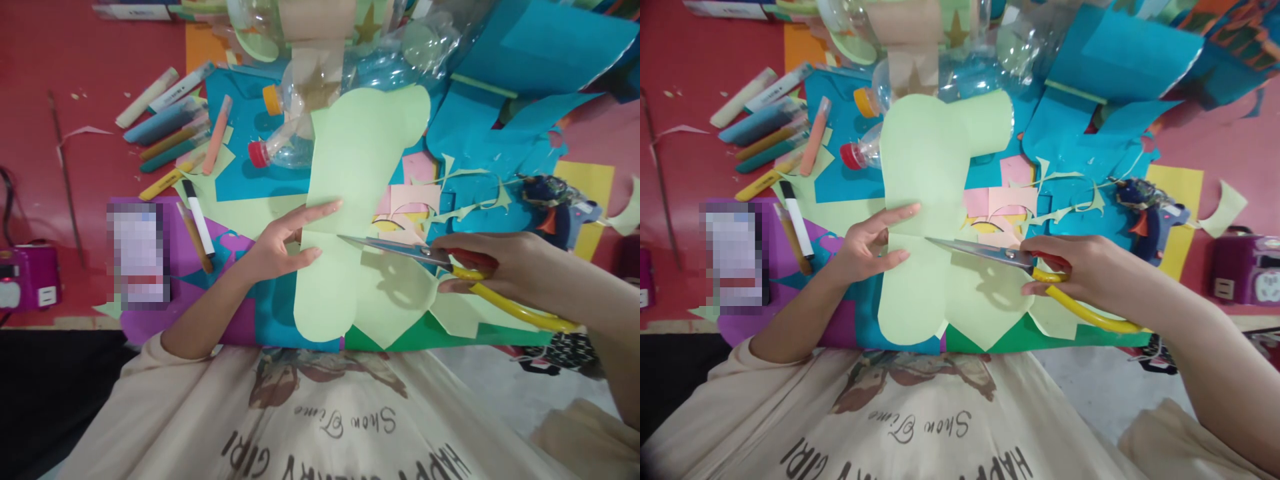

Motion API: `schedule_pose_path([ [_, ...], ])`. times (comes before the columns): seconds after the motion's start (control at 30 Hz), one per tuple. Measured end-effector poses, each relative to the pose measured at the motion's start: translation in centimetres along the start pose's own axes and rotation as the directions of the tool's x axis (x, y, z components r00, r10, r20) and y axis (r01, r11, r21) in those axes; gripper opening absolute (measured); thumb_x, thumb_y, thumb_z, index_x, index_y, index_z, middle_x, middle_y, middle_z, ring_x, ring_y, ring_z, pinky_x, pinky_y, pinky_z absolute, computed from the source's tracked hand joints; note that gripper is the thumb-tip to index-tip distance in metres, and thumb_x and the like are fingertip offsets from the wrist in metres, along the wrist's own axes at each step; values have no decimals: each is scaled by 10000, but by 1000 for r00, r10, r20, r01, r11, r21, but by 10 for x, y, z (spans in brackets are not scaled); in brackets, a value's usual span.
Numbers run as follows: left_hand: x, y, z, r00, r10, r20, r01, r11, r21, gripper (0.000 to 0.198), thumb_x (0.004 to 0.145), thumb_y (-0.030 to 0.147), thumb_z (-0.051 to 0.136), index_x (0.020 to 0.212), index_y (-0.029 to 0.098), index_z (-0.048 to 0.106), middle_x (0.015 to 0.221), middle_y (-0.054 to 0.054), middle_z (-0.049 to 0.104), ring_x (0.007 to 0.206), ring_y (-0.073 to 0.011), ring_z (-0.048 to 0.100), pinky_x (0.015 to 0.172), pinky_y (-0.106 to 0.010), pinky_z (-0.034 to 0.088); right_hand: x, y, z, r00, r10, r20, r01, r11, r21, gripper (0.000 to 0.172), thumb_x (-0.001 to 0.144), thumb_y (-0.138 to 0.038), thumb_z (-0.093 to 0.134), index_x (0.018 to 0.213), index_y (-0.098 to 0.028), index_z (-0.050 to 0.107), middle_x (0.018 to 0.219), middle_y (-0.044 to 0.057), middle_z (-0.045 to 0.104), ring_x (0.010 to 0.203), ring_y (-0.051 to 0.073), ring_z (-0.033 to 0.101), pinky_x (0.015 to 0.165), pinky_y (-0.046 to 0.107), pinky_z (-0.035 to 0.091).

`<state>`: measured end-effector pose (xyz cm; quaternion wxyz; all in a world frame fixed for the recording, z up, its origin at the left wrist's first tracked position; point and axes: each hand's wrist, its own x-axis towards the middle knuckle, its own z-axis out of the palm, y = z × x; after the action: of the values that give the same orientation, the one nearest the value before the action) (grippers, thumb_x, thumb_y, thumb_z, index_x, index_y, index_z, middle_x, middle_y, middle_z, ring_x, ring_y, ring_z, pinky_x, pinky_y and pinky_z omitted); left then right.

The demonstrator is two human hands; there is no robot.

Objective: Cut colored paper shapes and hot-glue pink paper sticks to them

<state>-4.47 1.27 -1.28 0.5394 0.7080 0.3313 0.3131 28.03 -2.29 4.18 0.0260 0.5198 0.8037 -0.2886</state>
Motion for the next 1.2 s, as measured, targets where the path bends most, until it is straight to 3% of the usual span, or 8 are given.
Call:
schedule_pose_path([
  [0.23,1,-2,0,1000,16,18,-17,1000,15,630,766,130,613,1328,383,478,1393,36,519,1117,-207,587,432,-167,373,2,2,1,1000,-10,-4,10,1000,2,747,745,-802,326,1013,-211,696,702,65,711,500,155,620,421,241,466],
  [0.5,0,-1,1,1000,-23,0,23,1000,-3,590,774,161,612,1320,352,496,1390,20,524,1084,-210,595,449,-186,387,1,3,2,999,1,47,0,1000,-19,697,732,-785,405,1116,-254,643,742,29,698,543,162,619,478,263,490],
  [0.8,-1,-3,-1,1000,1,5,-1,1000,-20,584,789,170,622,1326,358,489,1394,16,521,1019,-175,614,497,-176,394,3,1,0,994,21,104,-24,1000,21,677,738,-766,432,1144,-260,624,870,57,721,654,202,662,543,294,524],
  [1.0,-2,-2,-1,999,-32,-16,31,999,-13,545,791,250,642,1315,319,508,1391,-15,525,1042,-203,613,598,-221,469,3,1,-1,987,42,154,-46,999,27,647,745,-710,496,1171,-238,618,978,86,729,769,242,694,580,308,543],
  [1.2,-1,-1,-2,1000,11,12,-11,1000,4,582,783,182,629,1315,374,493,1383,27,530,1051,-205,601,496,-213,422,3,0,-1,991,31,130,-34,999,20,637,742,-712,498,1149,-243,638,904,86,733,710,233,689,556,298,533],
])
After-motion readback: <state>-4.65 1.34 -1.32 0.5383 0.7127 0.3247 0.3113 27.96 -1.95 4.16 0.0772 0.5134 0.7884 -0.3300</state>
